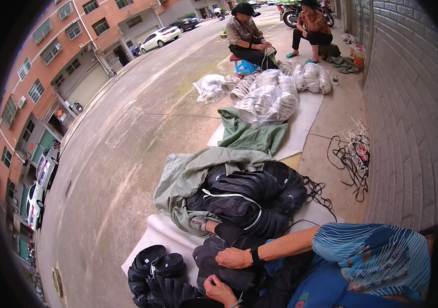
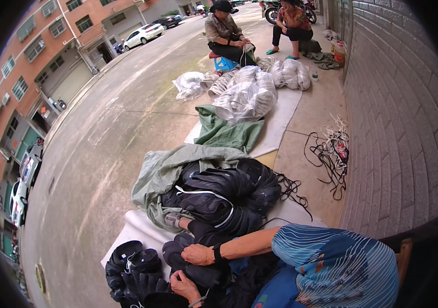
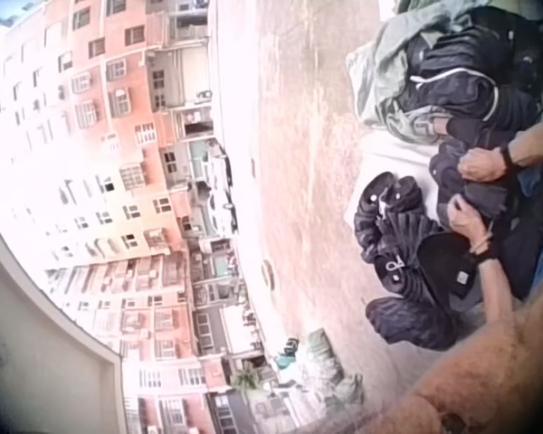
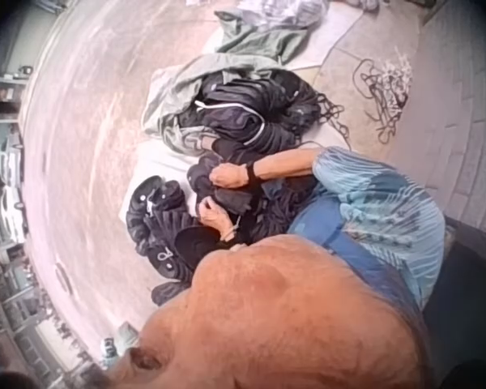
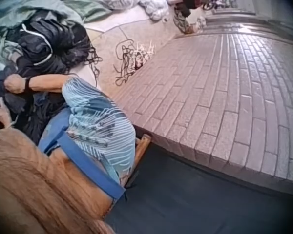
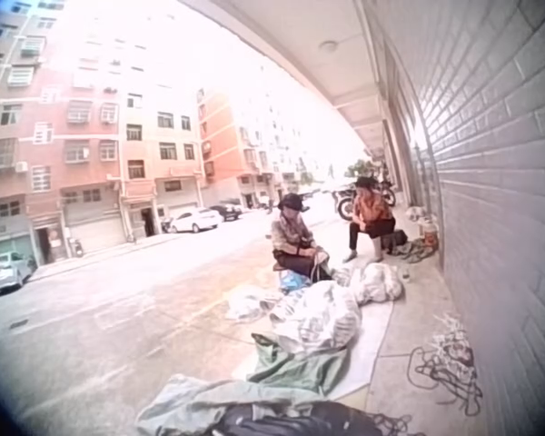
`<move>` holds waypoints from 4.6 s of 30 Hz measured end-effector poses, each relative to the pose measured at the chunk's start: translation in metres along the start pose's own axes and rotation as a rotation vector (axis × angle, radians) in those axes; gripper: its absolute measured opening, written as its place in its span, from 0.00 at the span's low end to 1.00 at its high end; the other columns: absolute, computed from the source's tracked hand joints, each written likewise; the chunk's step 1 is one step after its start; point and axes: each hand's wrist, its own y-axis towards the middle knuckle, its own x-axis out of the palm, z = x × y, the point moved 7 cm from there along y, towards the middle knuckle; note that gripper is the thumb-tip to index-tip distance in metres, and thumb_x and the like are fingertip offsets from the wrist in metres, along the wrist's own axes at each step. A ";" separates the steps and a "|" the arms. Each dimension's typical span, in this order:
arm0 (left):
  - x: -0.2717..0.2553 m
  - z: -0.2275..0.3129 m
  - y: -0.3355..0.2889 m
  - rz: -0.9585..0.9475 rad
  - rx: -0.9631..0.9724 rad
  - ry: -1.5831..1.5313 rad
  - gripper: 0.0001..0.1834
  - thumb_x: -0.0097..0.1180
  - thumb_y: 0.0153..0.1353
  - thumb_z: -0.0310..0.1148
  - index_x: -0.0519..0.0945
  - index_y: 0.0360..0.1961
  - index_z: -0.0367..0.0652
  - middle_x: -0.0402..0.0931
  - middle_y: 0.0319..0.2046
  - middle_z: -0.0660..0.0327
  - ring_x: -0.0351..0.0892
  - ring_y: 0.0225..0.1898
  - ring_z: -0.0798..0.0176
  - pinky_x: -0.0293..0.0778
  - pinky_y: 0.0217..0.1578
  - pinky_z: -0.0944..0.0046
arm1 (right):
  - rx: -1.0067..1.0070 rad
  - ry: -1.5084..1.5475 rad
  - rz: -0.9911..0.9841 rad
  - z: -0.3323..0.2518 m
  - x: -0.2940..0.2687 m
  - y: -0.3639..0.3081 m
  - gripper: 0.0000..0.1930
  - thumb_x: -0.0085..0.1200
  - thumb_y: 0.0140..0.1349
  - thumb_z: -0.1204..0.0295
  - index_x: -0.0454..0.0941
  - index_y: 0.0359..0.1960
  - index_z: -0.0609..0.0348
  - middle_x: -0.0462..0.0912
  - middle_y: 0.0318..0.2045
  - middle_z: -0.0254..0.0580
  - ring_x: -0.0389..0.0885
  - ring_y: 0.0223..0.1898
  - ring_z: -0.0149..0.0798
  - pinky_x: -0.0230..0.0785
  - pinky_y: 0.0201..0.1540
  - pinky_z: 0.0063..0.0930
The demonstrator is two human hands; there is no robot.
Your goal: Lacing a pair of black sneakers while sitting outside a workshop.
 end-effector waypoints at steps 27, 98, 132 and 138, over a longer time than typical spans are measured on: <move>-0.010 0.009 -0.035 -0.085 0.213 0.097 0.18 0.42 0.49 0.22 0.73 0.43 0.29 0.71 0.37 0.42 0.71 0.41 0.38 0.68 0.43 0.49 | -0.097 -0.244 0.127 -0.066 -0.017 -0.054 0.11 0.51 0.50 0.73 0.70 0.35 0.66 0.70 0.31 0.45 0.73 0.34 0.41 0.66 0.35 0.29; 0.000 -0.007 -0.016 -0.147 -0.134 -0.348 0.09 0.57 0.58 0.31 0.77 0.30 0.34 0.74 0.52 0.51 0.77 0.42 0.60 0.71 0.43 0.63 | -0.325 -0.100 0.148 -0.058 -0.042 -0.022 0.08 0.54 0.51 0.72 0.76 0.34 0.56 0.71 0.33 0.39 0.71 0.39 0.41 0.64 0.41 0.34; 0.008 -0.019 -0.014 -0.032 0.116 -0.032 0.18 0.50 0.49 0.22 0.72 0.45 0.32 0.73 0.38 0.46 0.71 0.41 0.43 0.69 0.45 0.52 | -0.115 -0.260 -0.079 -0.057 0.015 0.002 0.07 0.54 0.56 0.69 0.70 0.31 0.55 0.76 0.27 0.44 0.78 0.30 0.51 0.69 0.31 0.43; 0.015 -0.029 -0.008 -0.024 0.105 -0.082 0.09 0.51 0.48 0.24 0.74 0.33 0.34 0.74 0.33 0.46 0.72 0.39 0.42 0.67 0.45 0.51 | -0.128 -0.220 -0.082 -0.052 0.020 0.006 0.10 0.55 0.56 0.67 0.69 0.29 0.59 0.75 0.26 0.47 0.77 0.29 0.53 0.67 0.29 0.44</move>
